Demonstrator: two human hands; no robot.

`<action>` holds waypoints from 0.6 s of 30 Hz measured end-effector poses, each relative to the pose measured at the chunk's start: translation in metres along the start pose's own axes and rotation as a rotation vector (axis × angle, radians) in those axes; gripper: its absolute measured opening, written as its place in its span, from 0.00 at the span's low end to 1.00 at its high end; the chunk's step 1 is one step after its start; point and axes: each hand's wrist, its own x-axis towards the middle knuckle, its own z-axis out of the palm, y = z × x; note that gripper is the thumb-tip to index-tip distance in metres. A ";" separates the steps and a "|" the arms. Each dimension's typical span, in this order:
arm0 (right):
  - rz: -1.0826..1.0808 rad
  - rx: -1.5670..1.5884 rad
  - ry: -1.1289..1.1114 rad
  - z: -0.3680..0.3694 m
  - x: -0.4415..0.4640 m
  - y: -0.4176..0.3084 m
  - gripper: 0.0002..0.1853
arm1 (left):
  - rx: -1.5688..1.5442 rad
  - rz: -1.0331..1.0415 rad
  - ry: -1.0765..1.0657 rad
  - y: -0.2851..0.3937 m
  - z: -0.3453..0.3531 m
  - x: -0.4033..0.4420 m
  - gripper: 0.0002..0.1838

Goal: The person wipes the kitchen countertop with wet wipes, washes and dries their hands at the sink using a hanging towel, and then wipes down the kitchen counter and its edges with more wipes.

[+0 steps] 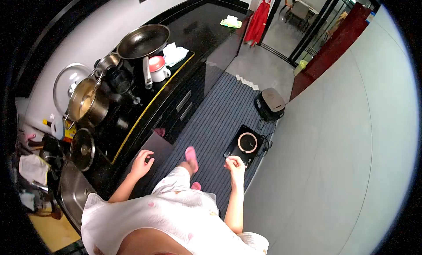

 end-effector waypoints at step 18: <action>-0.285 -0.447 -0.123 0.075 0.426 -0.181 0.13 | -0.288 -0.017 0.156 0.098 0.082 0.409 0.14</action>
